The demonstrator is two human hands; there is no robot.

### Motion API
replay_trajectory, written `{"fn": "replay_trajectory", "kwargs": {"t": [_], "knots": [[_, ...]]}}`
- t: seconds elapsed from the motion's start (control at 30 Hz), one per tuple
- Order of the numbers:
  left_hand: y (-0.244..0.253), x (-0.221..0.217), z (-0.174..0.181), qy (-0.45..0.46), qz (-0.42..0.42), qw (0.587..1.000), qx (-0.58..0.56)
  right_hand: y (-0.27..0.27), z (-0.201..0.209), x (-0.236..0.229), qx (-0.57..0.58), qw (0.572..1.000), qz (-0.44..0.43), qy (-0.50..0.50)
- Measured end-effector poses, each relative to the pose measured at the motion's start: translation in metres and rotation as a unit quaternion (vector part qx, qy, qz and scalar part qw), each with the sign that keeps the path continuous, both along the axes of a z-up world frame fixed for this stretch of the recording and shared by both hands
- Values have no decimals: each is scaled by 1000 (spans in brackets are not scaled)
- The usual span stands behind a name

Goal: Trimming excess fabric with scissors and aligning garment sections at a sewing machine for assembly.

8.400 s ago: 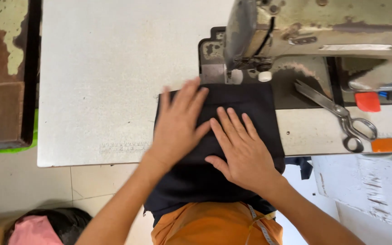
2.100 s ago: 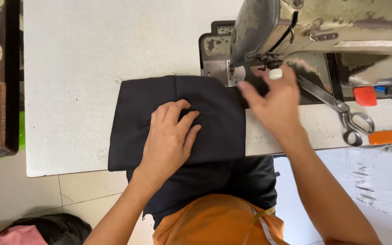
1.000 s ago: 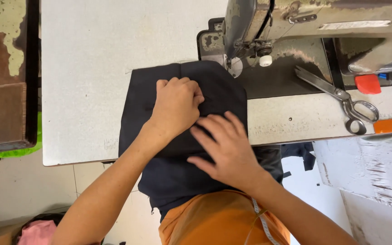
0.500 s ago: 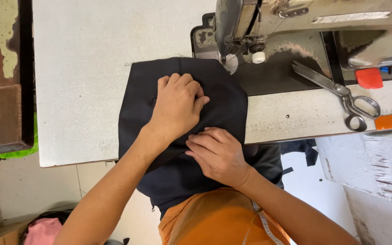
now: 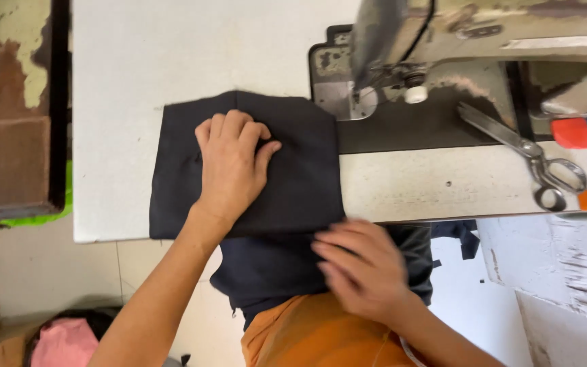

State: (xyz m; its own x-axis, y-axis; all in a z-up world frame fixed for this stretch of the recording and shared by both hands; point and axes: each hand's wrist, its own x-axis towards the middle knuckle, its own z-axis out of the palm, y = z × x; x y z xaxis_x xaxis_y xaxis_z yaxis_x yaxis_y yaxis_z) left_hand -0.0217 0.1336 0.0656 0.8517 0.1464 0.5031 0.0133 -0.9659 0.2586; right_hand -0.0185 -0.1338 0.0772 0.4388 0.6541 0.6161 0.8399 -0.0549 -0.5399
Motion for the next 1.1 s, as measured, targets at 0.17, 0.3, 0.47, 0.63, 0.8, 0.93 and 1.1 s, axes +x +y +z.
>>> {"fn": "replay_trajectory", "kwargs": {"t": [0.17, 0.3, 0.47, 0.63, 0.8, 0.93, 1.1], "knots": [[22, -11, -6, -4, -69, 997, -25, -45, -56, -10, -129, 904, -232, 336], [29, -26, 1, 36, -134, 985, -102, -6, -79, -5, -201, 743, -133, 624], [53, -6, -3, 7, -112, 990, -82, -24, -42, -17, -230, 781, -147, 562], [49, 7, -8, -31, -92, 994, -47, -11, 20, 3, 154, 597, -241, 749], [41, 3, -15, 17, -66, 989, -131, 16, 41, -11, 146, 604, -313, 718], [39, 4, 3, 28, -62, 974, -217, 29, 10, -26, 25, 717, -332, 613], [40, 0, 21, 64, -83, 946, -307, 64, 22, -24, -198, 917, 152, 311]]}}
